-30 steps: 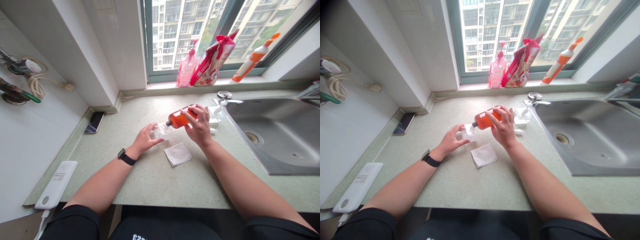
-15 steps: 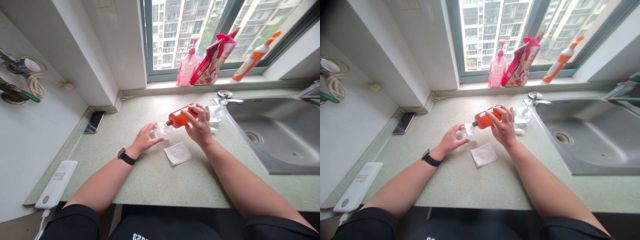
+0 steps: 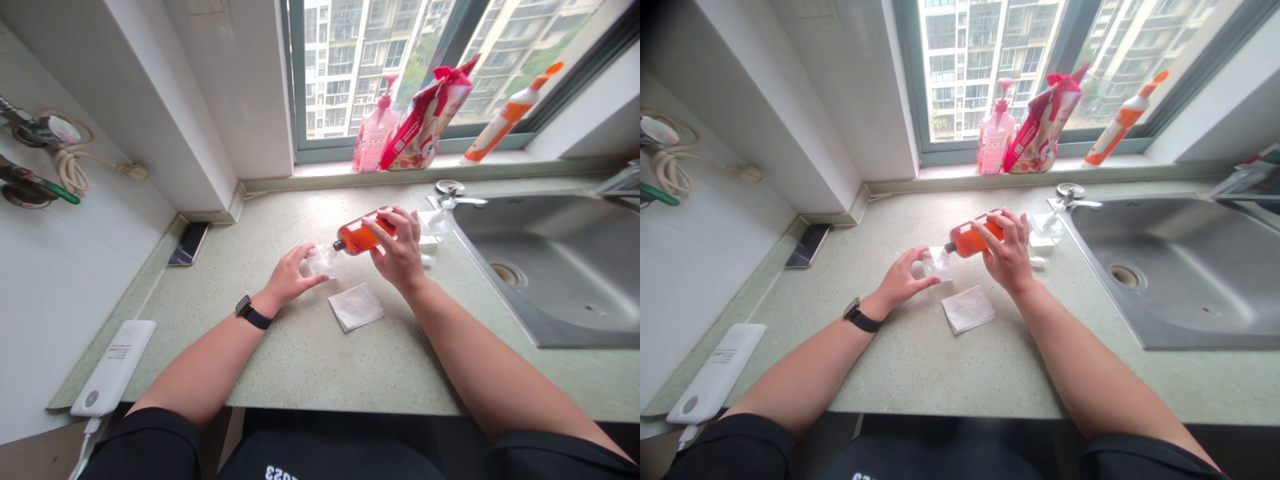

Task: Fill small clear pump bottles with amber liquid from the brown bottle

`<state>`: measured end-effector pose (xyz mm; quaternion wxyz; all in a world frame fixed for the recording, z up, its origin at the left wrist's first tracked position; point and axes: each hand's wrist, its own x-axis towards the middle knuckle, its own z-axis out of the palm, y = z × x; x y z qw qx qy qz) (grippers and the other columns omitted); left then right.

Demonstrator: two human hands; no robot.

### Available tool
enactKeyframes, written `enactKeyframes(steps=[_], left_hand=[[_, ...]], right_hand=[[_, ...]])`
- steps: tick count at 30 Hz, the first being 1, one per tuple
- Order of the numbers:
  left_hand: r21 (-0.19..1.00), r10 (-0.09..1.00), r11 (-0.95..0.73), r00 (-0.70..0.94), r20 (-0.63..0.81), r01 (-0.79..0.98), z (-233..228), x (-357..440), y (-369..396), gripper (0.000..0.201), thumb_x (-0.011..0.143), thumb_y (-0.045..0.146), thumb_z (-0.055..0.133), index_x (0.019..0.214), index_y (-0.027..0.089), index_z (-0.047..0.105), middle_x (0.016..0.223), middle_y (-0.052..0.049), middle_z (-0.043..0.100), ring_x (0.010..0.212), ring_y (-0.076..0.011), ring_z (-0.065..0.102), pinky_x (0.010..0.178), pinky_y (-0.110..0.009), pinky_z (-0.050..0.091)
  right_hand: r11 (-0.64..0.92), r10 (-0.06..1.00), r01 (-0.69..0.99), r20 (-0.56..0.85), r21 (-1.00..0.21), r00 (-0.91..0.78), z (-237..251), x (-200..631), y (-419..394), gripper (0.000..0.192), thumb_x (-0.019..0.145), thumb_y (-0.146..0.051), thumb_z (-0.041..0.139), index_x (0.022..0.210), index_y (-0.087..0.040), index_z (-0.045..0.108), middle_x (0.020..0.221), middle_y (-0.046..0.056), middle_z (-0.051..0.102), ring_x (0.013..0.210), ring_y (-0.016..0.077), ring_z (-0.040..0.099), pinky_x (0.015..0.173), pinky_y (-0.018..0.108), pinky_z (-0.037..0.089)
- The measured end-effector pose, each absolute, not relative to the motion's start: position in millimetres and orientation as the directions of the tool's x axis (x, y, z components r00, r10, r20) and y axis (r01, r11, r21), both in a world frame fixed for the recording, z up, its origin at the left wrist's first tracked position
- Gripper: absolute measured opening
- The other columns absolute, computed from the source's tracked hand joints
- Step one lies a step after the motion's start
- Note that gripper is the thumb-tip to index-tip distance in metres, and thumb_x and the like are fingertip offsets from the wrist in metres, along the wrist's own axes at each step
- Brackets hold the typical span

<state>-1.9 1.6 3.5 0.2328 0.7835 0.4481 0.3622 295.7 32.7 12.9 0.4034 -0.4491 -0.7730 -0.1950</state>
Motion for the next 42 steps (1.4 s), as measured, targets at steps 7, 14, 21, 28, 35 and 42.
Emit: enactKeyframes(steps=[7,14,21,28,35,42], left_hand=[[0.681,0.867,-0.498,0.338,0.367,0.537,3.1,-1.8,1.7,0.077,0.084,0.059,0.09,0.146,0.026,0.057,0.127,-0.009,0.074,0.117,-0.0292,0.073,0.107,-0.05,0.059],[0.676,0.859,-0.511,0.343,0.38,0.531,2.8,-2.5,2.0,0.077,0.085,0.061,0.088,0.146,0.026,0.057,0.126,-0.009,0.074,0.117,-0.0293,0.073,0.107,-0.05,0.059],[0.68,0.857,-0.515,0.338,0.389,0.523,2.9,-1.9,1.0,0.077,0.085,0.06,0.089,0.146,0.026,0.057,0.126,-0.009,0.074,0.116,-0.0287,0.073,0.107,-0.05,0.059],[0.682,0.859,-0.512,0.339,0.384,0.523,2.9,-1.9,1.3,0.078,0.085,0.06,0.089,0.147,0.026,0.056,0.127,-0.009,0.074,0.117,-0.0291,0.073,0.107,-0.05,0.059],[0.684,0.857,-0.514,0.344,0.384,0.517,2.3,-2.2,1.9,0.078,0.084,0.06,0.089,0.146,0.026,0.057,0.127,-0.009,0.074,0.116,-0.029,0.073,0.107,-0.05,0.059],[0.683,0.857,-0.514,0.343,0.385,0.519,1.9,-2.2,2.4,0.078,0.085,0.061,0.088,0.147,0.027,0.057,0.127,-0.009,0.073,0.117,-0.0293,0.073,0.107,-0.051,0.059]], right_hand=[[0.519,0.524,0.853,0.807,-0.05,-0.271,11.8,295.8,34.2,0.101,0.085,-0.002,0.067,0.165,-0.055,0.035,0.152,0.004,0.052,0.151,0.0392,0.046,0.13,0.073,0.029],[0.514,0.491,0.857,0.824,-0.013,-0.282,12.8,294.8,34.4,0.098,0.086,-0.003,0.066,0.164,-0.053,0.036,0.149,0.006,0.052,0.151,0.039,0.047,0.129,0.075,0.028],[0.503,0.481,0.864,0.829,0.005,-0.285,13.1,293.8,34.4,0.095,0.086,-0.003,0.066,0.163,-0.051,0.038,0.147,0.006,0.052,0.151,0.038,0.047,0.129,0.074,0.028],[0.499,0.502,0.866,0.822,-0.02,-0.27,12.6,294.3,34.6,0.1,0.086,-0.004,0.067,0.164,-0.055,0.035,0.15,0.003,0.053,0.151,0.0378,0.046,0.131,0.072,0.026],[0.49,0.516,0.871,0.814,-0.024,-0.268,11.7,295.0,34.9,0.098,0.086,-0.004,0.066,0.165,-0.055,0.035,0.15,0.004,0.053,0.151,0.0383,0.046,0.131,0.073,0.027],[0.503,0.488,0.864,0.828,-0.008,-0.276,13.3,294.2,33.3,0.097,0.086,-0.003,0.065,0.163,-0.053,0.038,0.149,0.005,0.053,0.151,0.0382,0.046,0.13,0.075,0.028]])
